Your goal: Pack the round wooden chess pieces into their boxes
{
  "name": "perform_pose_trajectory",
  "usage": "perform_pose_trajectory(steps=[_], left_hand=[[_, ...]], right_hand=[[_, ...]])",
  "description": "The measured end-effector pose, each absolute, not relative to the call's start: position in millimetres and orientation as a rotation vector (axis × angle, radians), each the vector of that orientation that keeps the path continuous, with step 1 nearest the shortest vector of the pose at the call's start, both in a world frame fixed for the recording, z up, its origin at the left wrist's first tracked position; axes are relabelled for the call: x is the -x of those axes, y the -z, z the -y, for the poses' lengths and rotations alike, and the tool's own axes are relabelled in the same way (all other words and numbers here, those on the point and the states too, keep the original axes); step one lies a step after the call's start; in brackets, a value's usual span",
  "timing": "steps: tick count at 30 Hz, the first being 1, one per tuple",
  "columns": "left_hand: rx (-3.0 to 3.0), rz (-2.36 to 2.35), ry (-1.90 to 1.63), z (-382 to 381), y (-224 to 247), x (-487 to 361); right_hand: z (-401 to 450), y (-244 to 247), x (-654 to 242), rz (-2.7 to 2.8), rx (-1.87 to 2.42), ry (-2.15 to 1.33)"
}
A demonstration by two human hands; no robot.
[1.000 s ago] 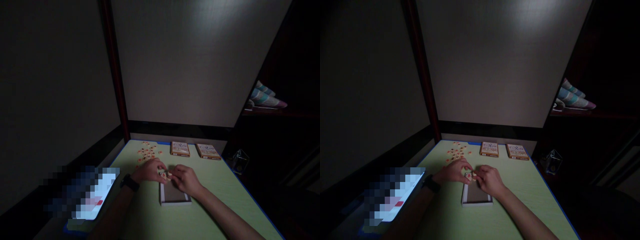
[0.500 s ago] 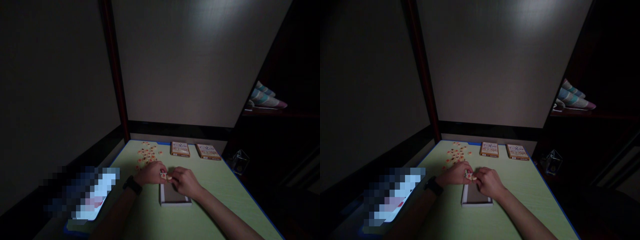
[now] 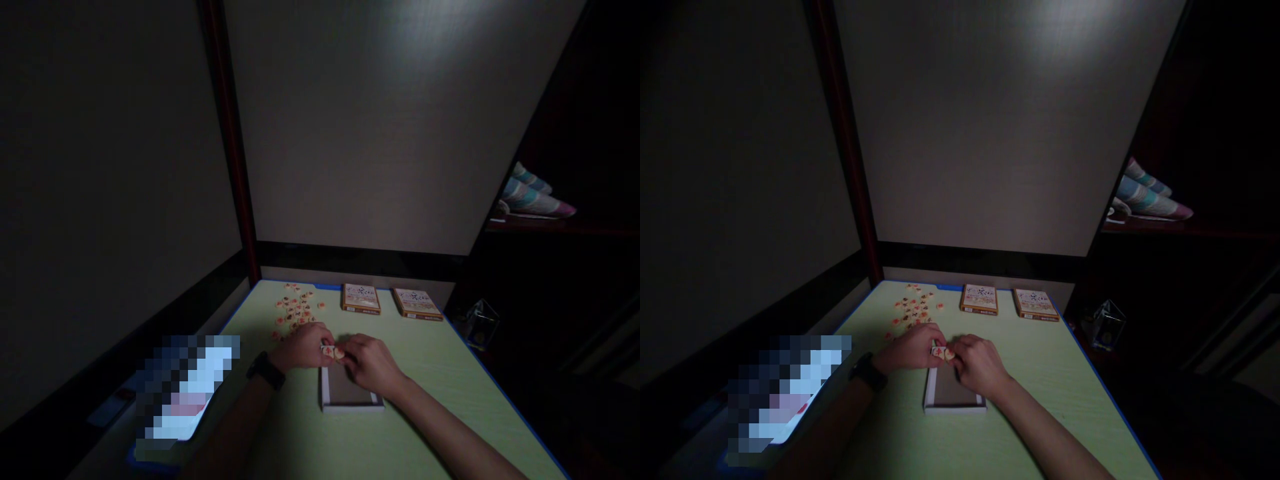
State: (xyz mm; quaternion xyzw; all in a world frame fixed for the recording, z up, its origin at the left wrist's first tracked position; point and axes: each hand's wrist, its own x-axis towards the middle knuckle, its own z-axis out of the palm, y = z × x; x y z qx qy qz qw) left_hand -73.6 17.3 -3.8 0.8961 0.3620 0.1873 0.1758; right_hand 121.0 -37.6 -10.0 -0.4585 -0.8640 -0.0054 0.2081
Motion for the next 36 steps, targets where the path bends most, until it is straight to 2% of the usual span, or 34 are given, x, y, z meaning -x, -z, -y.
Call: perform_pose_trajectory(steps=[36], left_hand=[[-2.543,-1.005,-0.541,-15.2,4.4,72.9]], right_hand=[[37.9,8.8,-120.4,2.37,1.261,-0.067]])
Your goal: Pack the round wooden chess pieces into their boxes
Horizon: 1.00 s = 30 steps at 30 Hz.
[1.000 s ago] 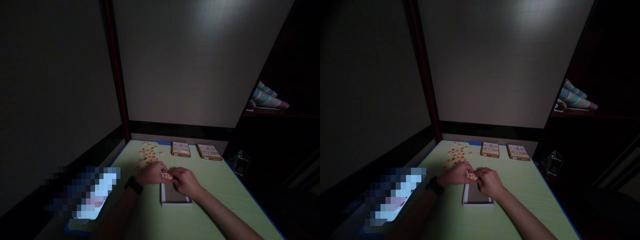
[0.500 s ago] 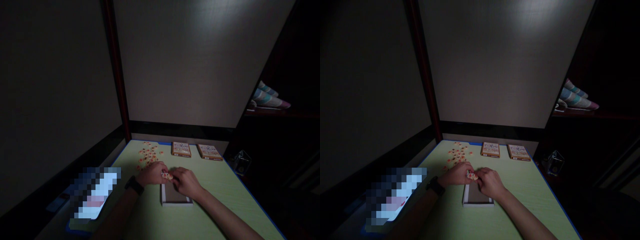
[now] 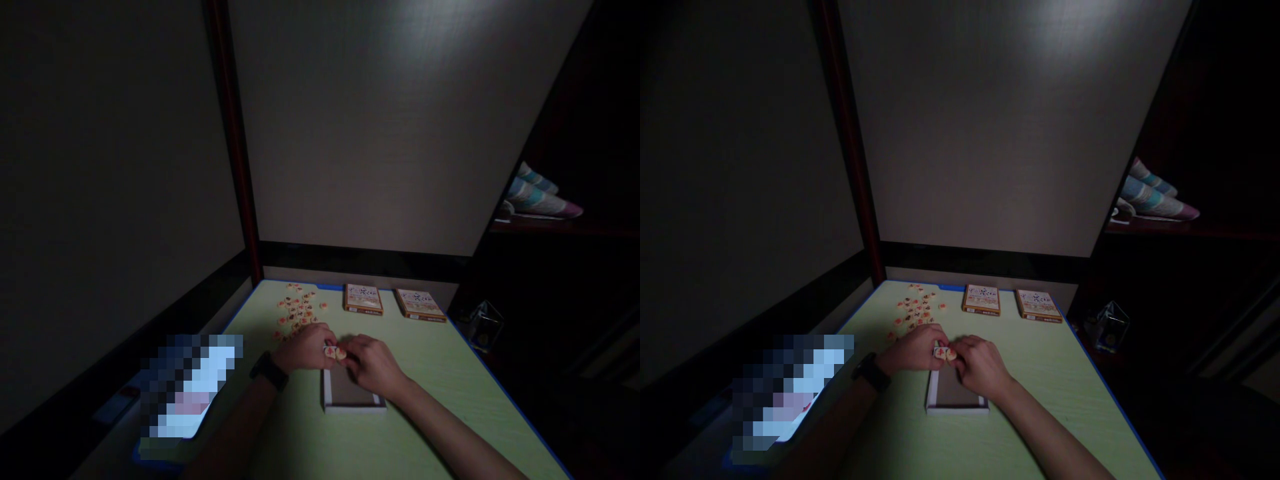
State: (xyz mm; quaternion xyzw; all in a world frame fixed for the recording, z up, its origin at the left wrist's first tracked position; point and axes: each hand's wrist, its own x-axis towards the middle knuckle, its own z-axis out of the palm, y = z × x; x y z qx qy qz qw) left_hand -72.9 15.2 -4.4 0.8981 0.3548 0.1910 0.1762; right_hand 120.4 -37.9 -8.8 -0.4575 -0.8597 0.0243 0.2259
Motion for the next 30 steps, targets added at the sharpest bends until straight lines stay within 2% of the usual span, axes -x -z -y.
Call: perform_pose_trajectory(steps=[4,8,11,13,19,23,30], left_hand=[[-2.476,-1.038,-0.573,-18,-1,79],[-2.34,-1.165,-0.814,-32,-9,90],[-2.158,-1.474,-1.103,-42,-14,100],[-2.081,-1.715,-1.172,-46,-17,107],[-2.119,-2.195,-0.68,-43,-23,126],[-2.066,-2.306,-0.364,-39,-25,131],[-2.14,-2.11,-0.305,-44,-20,134]], right_hand=[[39,6,-122,2.327,1.207,-0.113],[40,3,-123,2.225,1.143,-0.176],[38,4,-124,2.08,1.132,-0.194],[34,6,-125,1.951,1.135,-0.181],[23,11,-133,1.715,1.224,-0.268],[17,14,-137,1.652,1.301,-0.347],[13,17,-141,1.571,1.32,-0.422]])
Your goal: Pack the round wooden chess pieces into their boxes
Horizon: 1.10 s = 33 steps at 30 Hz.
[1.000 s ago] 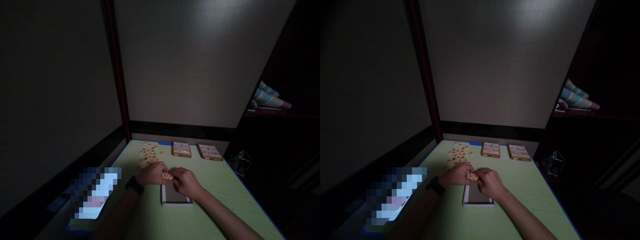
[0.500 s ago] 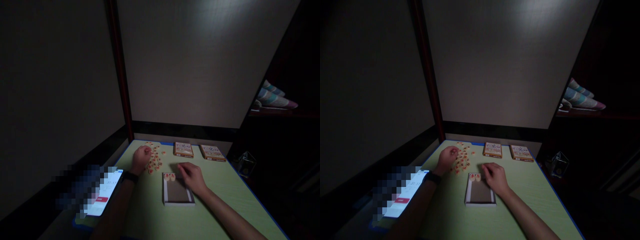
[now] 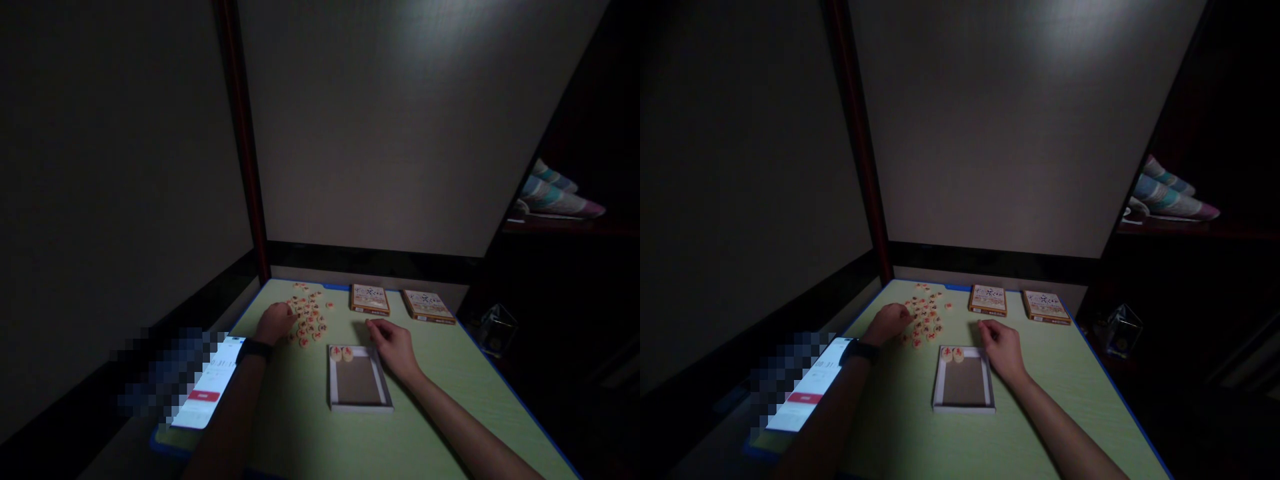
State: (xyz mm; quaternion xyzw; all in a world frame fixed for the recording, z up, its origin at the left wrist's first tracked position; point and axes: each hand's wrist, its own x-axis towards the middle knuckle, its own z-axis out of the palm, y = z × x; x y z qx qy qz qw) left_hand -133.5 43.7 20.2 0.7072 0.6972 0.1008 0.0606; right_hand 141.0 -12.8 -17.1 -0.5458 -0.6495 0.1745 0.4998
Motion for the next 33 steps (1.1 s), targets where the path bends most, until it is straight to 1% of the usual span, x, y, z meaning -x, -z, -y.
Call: perform_pose_trajectory(steps=[5,14,27,33], left_hand=[[-2.194,-2.043,-0.29,-47,-18,136],[-2.207,-1.991,-0.366,-49,-15,139],[-2.204,-2.178,-0.661,-57,-13,152],[-2.275,-2.013,-0.52,-54,-6,144]], right_hand=[[14,16,-140,1.595,1.326,-0.412],[16,15,-137,1.638,1.346,-0.42],[11,23,-138,1.556,1.386,-0.477],[6,25,-140,1.456,1.432,-0.471]])
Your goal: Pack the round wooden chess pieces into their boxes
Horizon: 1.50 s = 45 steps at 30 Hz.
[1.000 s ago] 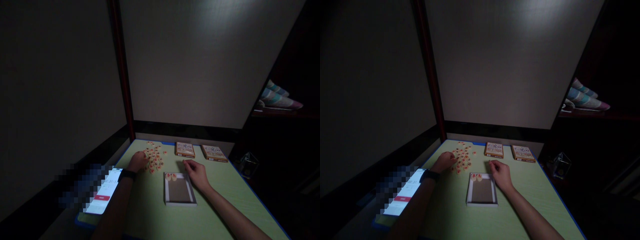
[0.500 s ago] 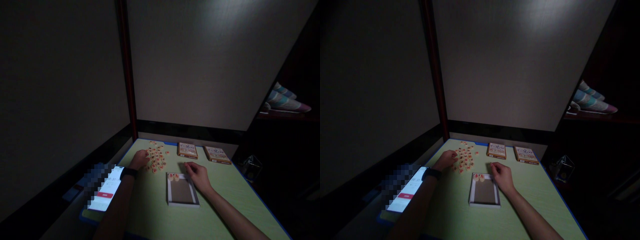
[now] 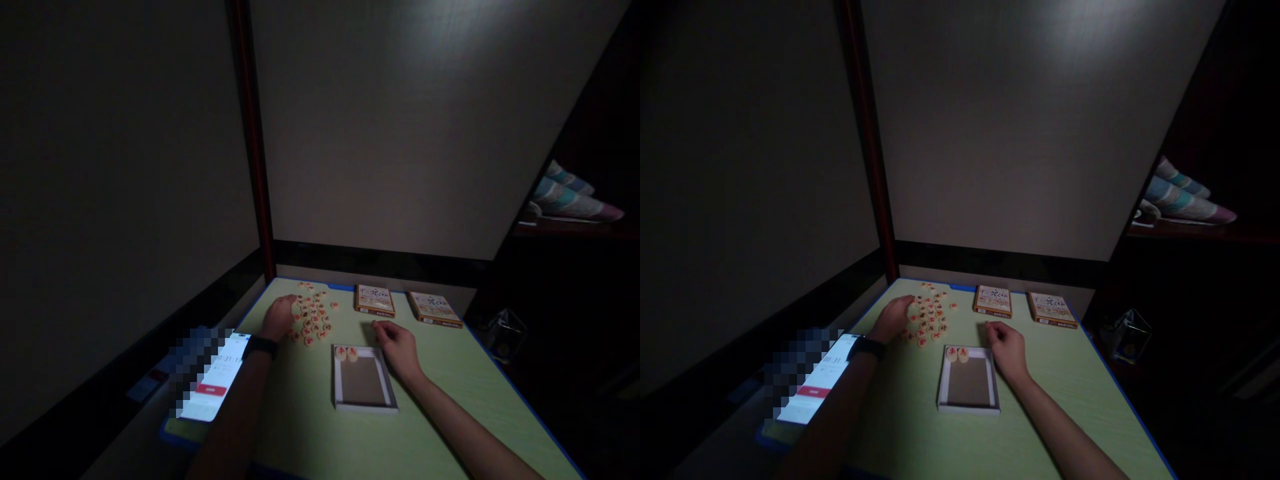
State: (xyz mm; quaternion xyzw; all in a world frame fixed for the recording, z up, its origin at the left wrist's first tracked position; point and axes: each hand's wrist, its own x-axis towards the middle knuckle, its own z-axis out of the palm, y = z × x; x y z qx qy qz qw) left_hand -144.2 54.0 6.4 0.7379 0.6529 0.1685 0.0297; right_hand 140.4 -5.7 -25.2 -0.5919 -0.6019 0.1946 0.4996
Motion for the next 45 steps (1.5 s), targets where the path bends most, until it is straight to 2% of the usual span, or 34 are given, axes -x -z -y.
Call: perform_pose_trajectory(steps=[11,18,32,45], left_hand=[[-2.28,-1.936,-0.666,-54,-13,141],[-2.323,-1.983,-0.642,-56,-8,131],[-2.483,-1.839,0.034,-122,-40,119],[-2.517,-1.963,-0.041,-142,-47,116]], right_hand=[[3,30,-141,1.445,1.416,-0.496],[2,29,-140,1.446,1.398,-0.503],[5,30,-138,1.371,1.386,-0.603],[7,32,-138,1.35,1.401,-0.637]])
